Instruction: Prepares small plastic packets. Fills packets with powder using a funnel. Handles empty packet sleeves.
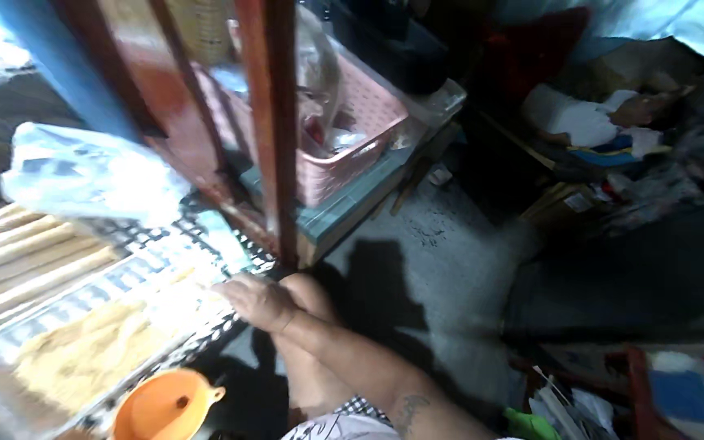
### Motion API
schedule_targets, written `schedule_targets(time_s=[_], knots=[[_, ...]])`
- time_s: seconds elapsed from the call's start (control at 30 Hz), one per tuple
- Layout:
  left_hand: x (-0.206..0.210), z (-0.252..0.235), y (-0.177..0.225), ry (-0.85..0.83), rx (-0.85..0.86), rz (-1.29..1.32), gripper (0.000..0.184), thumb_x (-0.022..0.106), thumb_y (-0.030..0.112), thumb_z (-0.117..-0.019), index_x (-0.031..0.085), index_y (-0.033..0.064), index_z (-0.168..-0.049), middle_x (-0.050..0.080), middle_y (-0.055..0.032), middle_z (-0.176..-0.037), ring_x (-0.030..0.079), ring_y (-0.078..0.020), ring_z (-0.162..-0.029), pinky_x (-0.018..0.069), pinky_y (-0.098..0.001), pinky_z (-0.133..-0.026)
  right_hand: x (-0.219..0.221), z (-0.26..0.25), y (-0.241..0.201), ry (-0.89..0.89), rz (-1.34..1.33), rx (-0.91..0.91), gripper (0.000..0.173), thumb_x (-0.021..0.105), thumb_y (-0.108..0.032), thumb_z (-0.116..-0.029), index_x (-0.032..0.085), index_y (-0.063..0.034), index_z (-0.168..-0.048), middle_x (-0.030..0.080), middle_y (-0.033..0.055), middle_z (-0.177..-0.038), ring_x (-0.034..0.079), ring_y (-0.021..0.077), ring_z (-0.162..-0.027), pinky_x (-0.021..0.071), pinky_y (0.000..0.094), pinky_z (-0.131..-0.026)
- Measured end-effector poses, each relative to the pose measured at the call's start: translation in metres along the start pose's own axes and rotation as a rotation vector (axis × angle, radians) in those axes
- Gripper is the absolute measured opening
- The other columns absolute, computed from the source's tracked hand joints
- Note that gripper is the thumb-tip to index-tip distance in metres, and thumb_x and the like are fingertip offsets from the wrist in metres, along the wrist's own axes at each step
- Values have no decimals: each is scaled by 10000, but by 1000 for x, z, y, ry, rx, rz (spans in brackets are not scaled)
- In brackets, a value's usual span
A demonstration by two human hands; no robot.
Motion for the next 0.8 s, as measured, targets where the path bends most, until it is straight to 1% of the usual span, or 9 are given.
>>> schedule_targets(time_s=[0.03,0.1,0.17,0.2,0.3,0.33,0.43,0.63,0.8], knots=[[-1,-1,-16,5,97,4,682,694,118,-907,365,-212,-1406,567,-297,-1358,566,-207,-1288,435,-317,-1112,1,2,0,-8,12,19,237,620,78,-914,764,47,-1099,744,234,-1042,739,351,-964,599,441,-885],[1,-1,-23,38,122,-12,626,662,101,-910,405,-201,-1395,573,-331,-1325,581,-278,-1255,454,-393,-1086,8,5,5,-104,-34,140,264,588,27,-974,738,28,-1192,725,224,-1158,715,340,-1065,569,445,-963],[3,-8,-25,45,111,-31,569,663,117,-883,490,-166,-1345,637,-279,-1247,632,-239,-1179,490,-378,-1046,13,4,16,-120,-82,199,271,597,-13,-989,716,14,-1231,708,223,-1167,708,338,-1037,574,459,-932],[4,-11,-23,32,92,-32,518,678,91,-885,531,-165,-1311,654,-284,-1218,646,-268,-1160,490,-410,-1042,14,0,21,-113,-95,197,284,612,-23,-984,696,15,-1253,700,229,-1186,710,335,-1019,584,453,-902],[3,-12,-12,-37,28,-23,419,662,67,-935,577,-127,-1297,664,-256,-1232,637,-257,-1190,467,-400,-1076,18,-16,29,-209,-43,313,410,643,-136,-1003,592,-44,-1399,652,224,-1311,690,360,-1079,573,515,-905],[3,-13,-10,-41,60,-10,406,648,79,-946,586,-119,-1294,667,-244,-1233,636,-236,-1194,465,-378,-1079,19,-23,27,-266,-14,381,443,648,-162,-1007,565,-60,-1429,647,234,-1313,682,384,-1092,561,550,-915],[2,-15,-4,-34,172,35,341,630,66,-957,626,-132,-1235,679,-261,-1204,648,-280,-1184,465,-406,-1078,27,-45,19,-421,67,509,493,651,-142,-1000,518,-59,-1468,666,301,-1194,668,478,-1035,517,650,-886],[0,-17,-3,-42,236,114,297,600,87,-979,667,-114,-1188,688,-250,-1194,649,-285,-1181,462,-415,-1079,34,-64,19,-473,156,438,458,570,-45,-1005,530,-51,-1461,664,320,-1177,658,512,-1027,501,684,-862],[0,-17,-4,-31,323,138,308,603,120,-976,682,-105,-1171,691,-247,-1191,653,-302,-1174,468,-442,-1066,32,-79,17,-520,259,273,384,575,-60,-1019,594,-41,-1402,639,297,-1283,632,513,-1131,483,697,-924]])
Point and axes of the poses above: each hand's wrist, its own z-axis away from the middle knuckle, its own x-axis out of the palm, y = z × x, the point moved 7 cm from there along -z, towards the middle knuckle
